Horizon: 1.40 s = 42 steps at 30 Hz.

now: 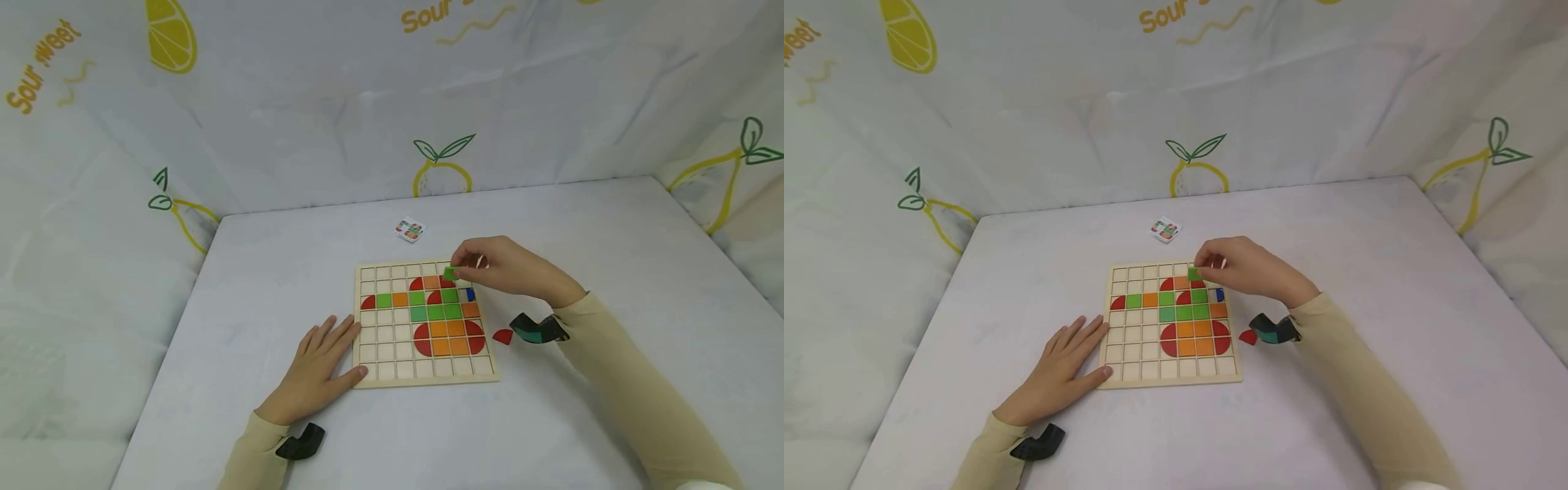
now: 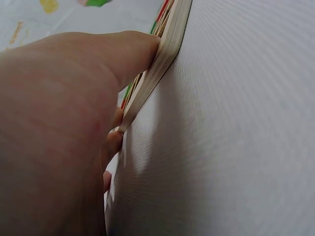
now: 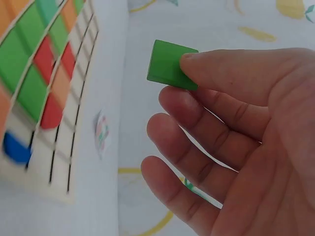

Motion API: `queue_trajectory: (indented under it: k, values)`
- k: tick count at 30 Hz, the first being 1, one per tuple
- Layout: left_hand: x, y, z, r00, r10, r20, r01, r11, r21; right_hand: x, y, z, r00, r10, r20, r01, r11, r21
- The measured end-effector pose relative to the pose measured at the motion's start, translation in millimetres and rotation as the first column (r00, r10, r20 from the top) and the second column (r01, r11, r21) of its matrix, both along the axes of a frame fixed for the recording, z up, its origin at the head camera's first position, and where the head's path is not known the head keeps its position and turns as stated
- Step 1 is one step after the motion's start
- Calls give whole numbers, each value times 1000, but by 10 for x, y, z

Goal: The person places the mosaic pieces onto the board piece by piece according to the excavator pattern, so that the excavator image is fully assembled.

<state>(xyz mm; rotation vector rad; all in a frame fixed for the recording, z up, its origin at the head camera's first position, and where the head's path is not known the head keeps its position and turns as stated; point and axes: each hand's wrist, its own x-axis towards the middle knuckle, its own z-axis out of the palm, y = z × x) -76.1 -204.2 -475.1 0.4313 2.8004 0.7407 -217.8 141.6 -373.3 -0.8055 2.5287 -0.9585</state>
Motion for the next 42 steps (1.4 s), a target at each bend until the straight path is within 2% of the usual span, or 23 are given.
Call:
queue_trajectory:
  k: [6, 16, 25, 30, 42]
  values:
    - [-6, -17, -11, 1000, -11, -12, 11, 1000, -6, -71, -296, 14, 999, 41, 19, -39, 998, -58]
    - [-12, -27, -5, 1000, -12, -9, 11, 1000, -15, -87, -681, -12, 993, 112, 37, -107, 988, -107]
    - [-22, -38, -20, 1000, -21, -3, 21, 1000, -16, -96, -960, -130, 985, 171, 4, -170, 982, -87]
    - [-28, -38, -9, 1000, -28, 1, 28, 999, -19, -85, -1068, -206, 984, 177, -3, -177, 981, -79]
    - [-37, -44, -18, 1000, -31, 0, 31, 999, -26, -26, -1309, -468, 979, 205, 2, -205, 978, 28]
